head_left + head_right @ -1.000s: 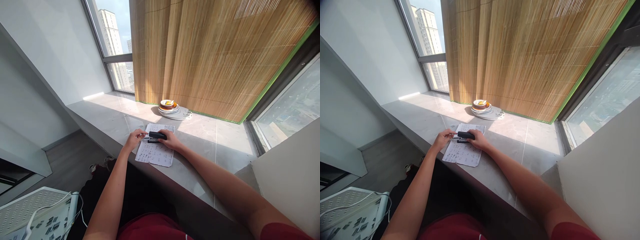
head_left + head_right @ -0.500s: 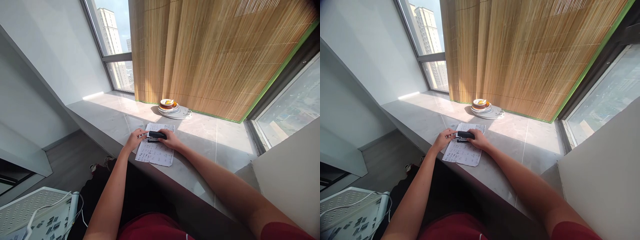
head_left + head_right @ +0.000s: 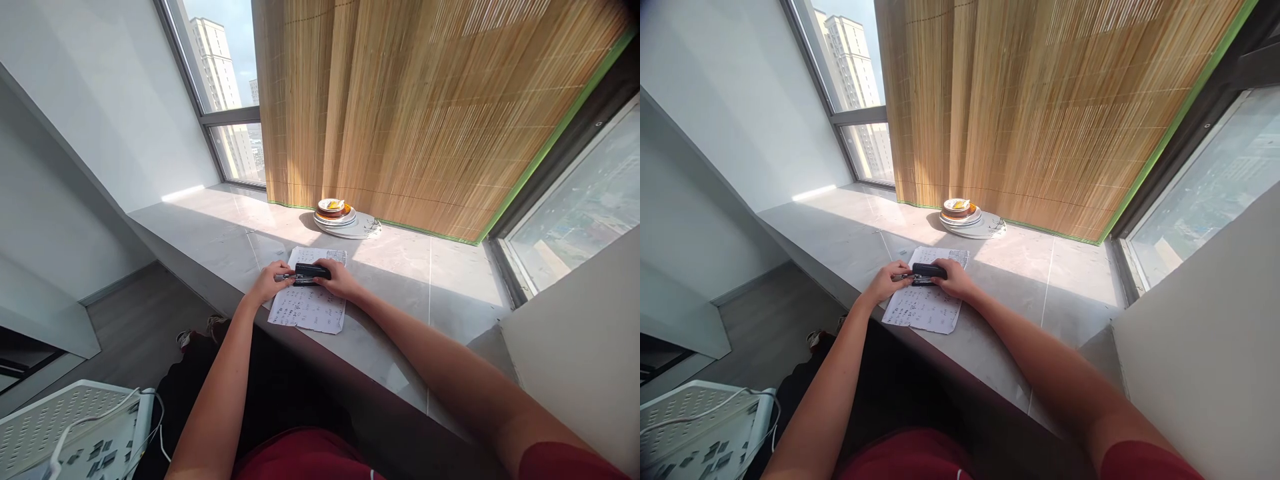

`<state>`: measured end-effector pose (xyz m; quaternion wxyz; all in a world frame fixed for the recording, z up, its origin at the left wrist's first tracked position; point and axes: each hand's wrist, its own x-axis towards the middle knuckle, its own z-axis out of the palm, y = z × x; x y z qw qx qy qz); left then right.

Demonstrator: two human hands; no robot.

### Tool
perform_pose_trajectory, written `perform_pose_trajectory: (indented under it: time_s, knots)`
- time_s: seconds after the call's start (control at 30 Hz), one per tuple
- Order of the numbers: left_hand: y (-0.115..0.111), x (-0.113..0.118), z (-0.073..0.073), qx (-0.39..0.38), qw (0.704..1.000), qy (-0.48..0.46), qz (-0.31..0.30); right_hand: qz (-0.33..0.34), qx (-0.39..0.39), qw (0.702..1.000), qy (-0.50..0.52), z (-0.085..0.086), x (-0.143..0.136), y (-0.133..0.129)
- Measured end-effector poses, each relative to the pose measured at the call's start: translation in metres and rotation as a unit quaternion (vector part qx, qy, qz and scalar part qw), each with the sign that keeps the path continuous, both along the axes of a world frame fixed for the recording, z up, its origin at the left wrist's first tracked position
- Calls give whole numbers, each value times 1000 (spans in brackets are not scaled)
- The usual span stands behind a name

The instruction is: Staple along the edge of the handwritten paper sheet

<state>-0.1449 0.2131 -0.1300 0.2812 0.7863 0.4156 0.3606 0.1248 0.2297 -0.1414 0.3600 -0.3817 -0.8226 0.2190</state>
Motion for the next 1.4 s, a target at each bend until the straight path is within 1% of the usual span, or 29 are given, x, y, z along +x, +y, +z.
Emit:
perform_pose_trajectory:
  time_s: [0.2, 0.47, 0.6, 0.67, 0.77, 0.87, 1.07, 1.27, 1.4]
  knots:
    - [-2, 1, 1, -7, 1000, -10, 4, 1, -5, 1000, 2, 0, 0, 0]
    - [3, -5, -8, 45, 999, -19, 8, -3, -3, 1000, -4, 0, 1, 0]
    - [4, -6, -9, 34, 997, -48, 59, -3, -1, 1000, -6, -1, 1, 1]
    - [4, -6, -9, 33, 995, -58, 69, -1, -1, 1000, -5, -1, 1, 1]
    - [5, -6, -10, 48, 996, -48, 52, 1, -4, 1000, -4, -2, 1, 2]
    - [6, -7, -12, 43, 997, -57, 39, -1, -5, 1000, -4, -2, 1, 1]
    - [6, -6, -11, 55, 993, -100, 31, 1, 1, 1000, -6, -1, 1, 1]
    - [10, -9, -15, 66, 994, -84, 31, 2, -1, 1000, -4, -1, 1, 1]
    - [11, -9, -16, 53, 994, -93, 18, -2, -5, 1000, -5, 0, 1, 0]
